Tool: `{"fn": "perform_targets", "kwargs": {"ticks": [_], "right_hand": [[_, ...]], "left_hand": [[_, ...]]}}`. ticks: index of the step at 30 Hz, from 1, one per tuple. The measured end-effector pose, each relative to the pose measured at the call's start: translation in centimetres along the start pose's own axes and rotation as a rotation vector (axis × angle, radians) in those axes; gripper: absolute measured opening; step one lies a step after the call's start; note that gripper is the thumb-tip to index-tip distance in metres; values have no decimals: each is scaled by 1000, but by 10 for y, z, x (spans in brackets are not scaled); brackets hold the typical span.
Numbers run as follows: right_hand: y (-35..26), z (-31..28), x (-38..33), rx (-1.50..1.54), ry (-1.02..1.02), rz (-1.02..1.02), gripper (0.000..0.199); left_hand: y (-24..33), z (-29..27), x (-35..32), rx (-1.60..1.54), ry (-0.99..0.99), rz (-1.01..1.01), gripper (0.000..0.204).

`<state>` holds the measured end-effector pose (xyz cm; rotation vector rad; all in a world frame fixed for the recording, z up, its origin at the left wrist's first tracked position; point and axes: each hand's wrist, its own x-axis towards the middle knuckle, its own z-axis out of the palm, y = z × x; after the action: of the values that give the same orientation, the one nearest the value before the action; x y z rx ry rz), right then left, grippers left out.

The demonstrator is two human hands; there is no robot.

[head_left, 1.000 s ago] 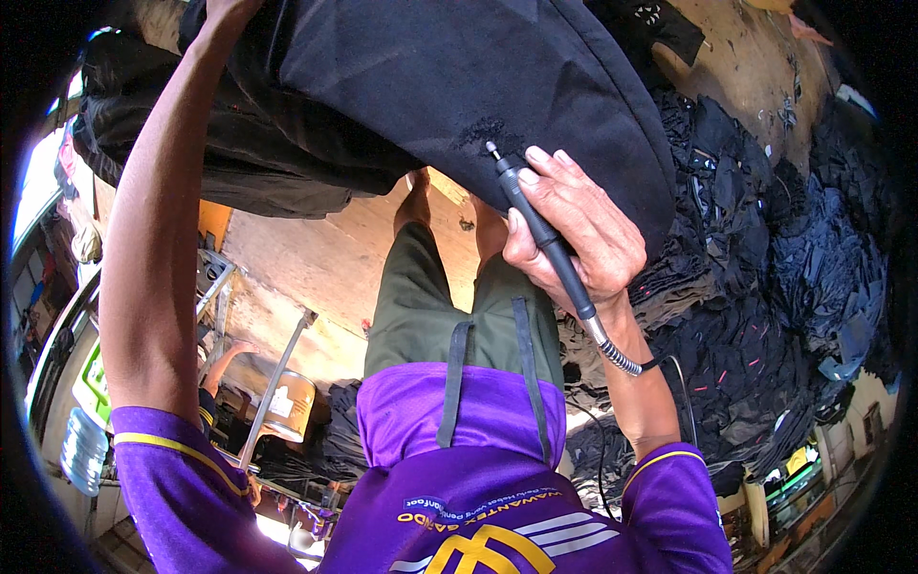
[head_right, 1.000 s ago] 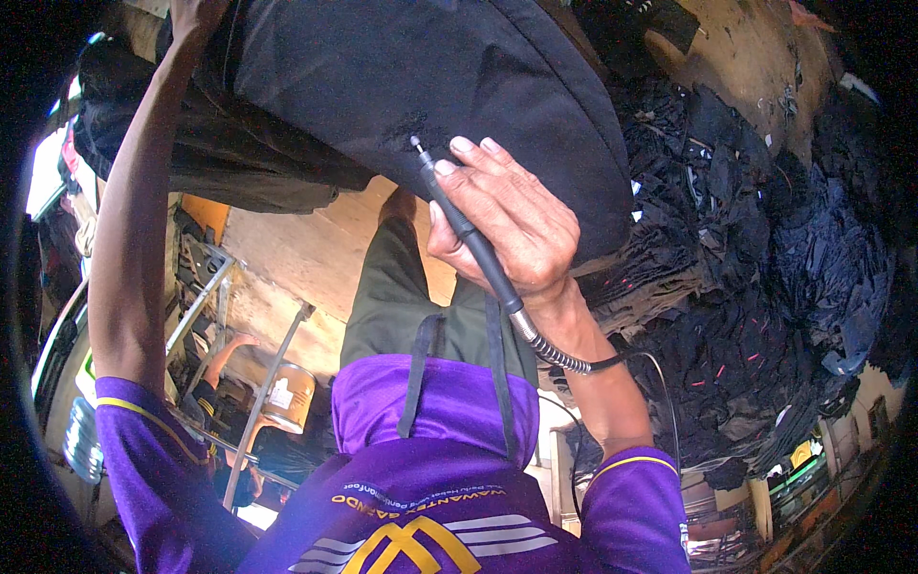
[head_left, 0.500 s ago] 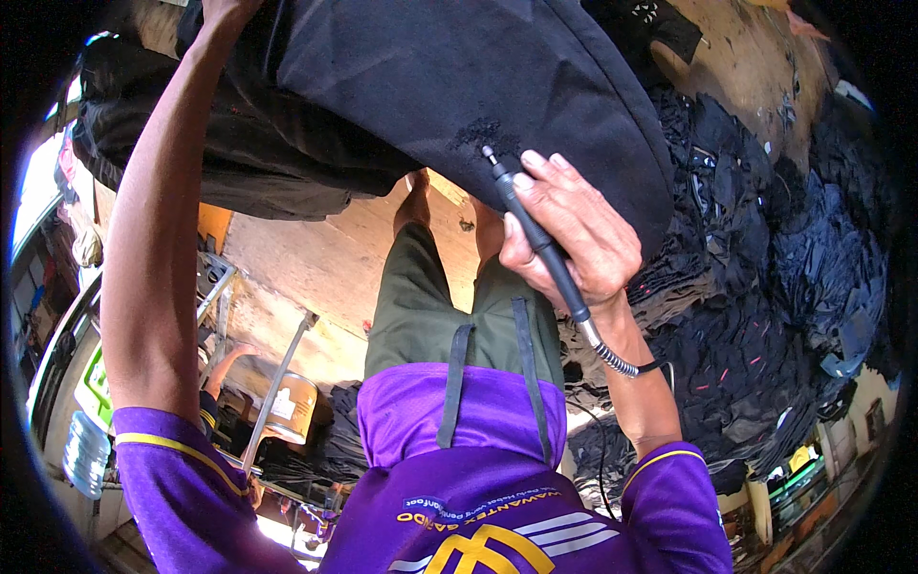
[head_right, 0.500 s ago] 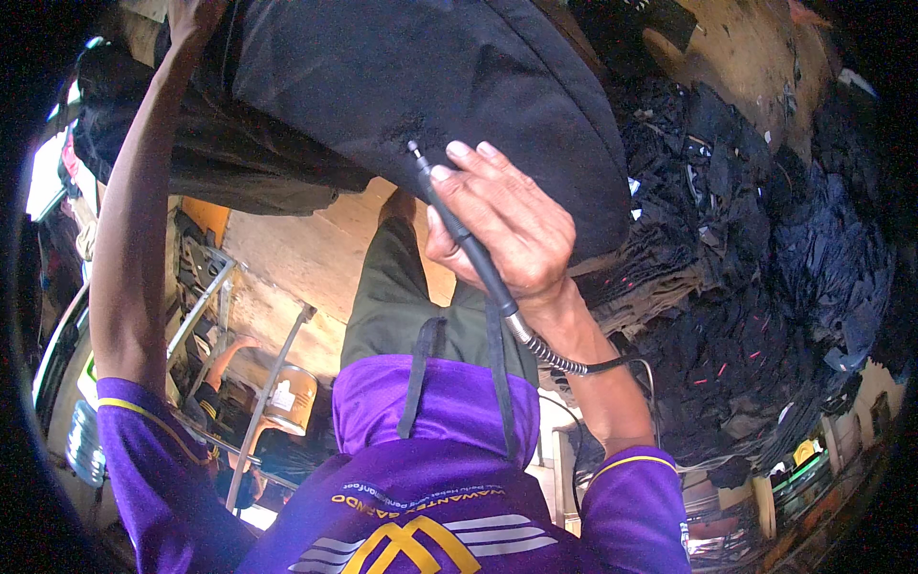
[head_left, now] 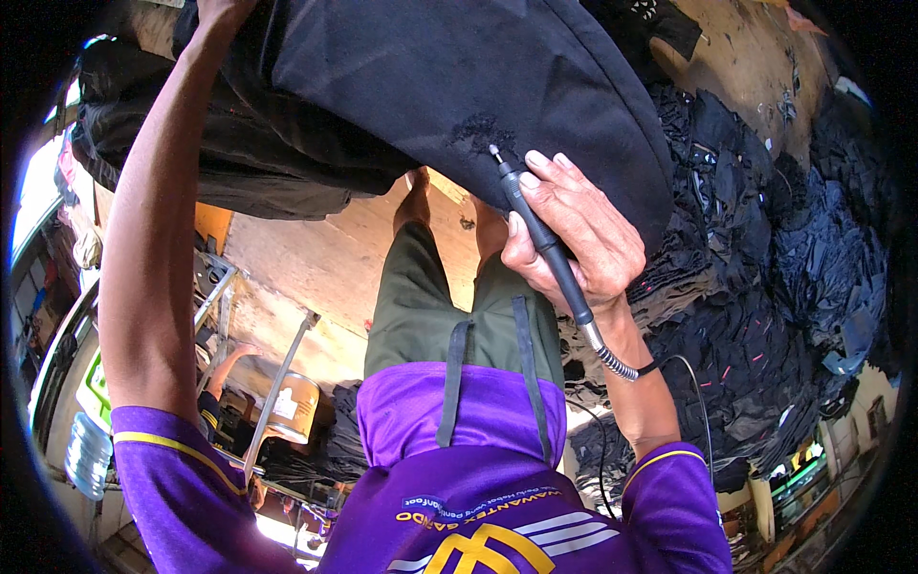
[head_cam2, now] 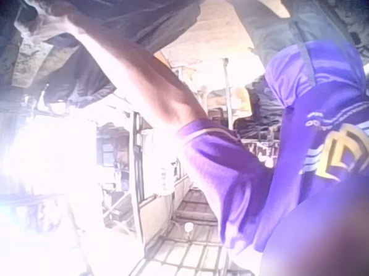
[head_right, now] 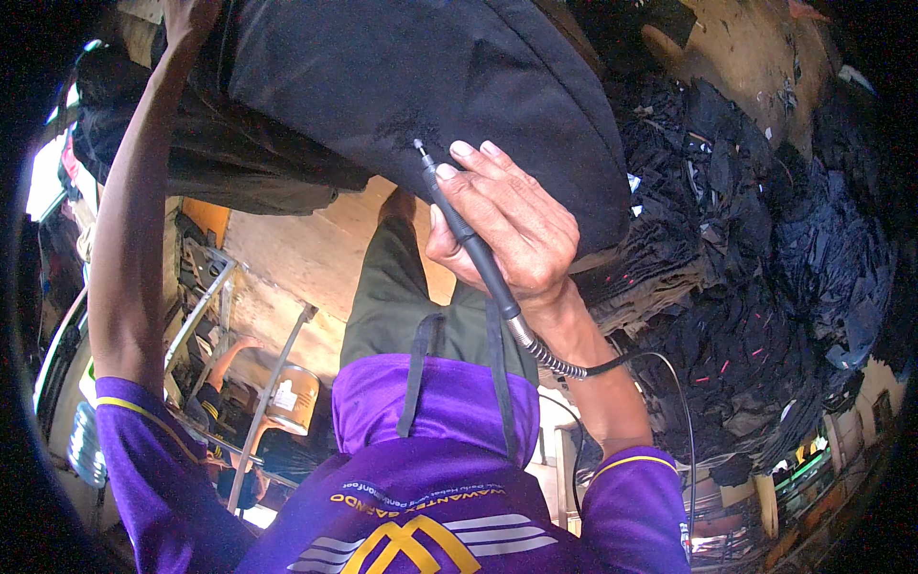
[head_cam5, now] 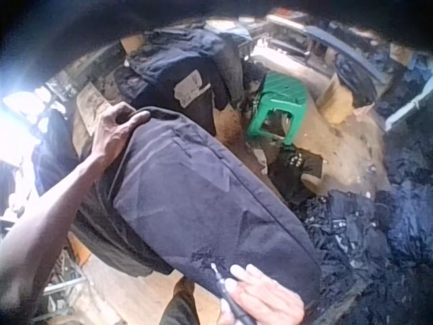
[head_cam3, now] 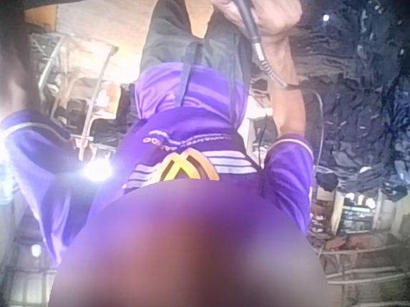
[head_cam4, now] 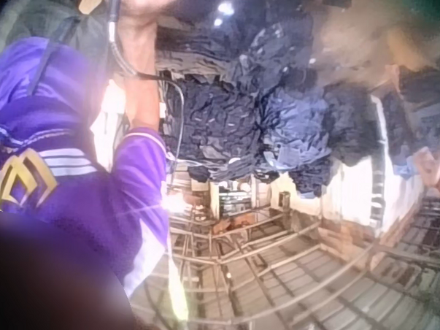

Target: The person uses a rotary grinding tool to distress a pair of black jeans, creating worn areas on the fabric. They repeatedly reposition the jeans on a wooden workbench and apply the tool to different sections of the legs.

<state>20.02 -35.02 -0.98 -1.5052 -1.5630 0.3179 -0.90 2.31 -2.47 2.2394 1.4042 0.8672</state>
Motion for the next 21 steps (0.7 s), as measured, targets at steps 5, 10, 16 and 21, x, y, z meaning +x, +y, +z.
{"fn": "perform_targets", "kwargs": {"ticks": [5,10,16,21], "right_hand": [[0,0,0,-7,24,6,29],[1,-1,0,-8,25,3,31],[1,0,-5,-14,27,3,32],[1,-2,-6,0,32,14,33]], "left_hand": [[0,0,0,17,2,-18,37],[-1,0,0,60,19,8,38],[-2,0,-1,28,-2,-11,39],[0,0,-3,2,13,39,38]]}}
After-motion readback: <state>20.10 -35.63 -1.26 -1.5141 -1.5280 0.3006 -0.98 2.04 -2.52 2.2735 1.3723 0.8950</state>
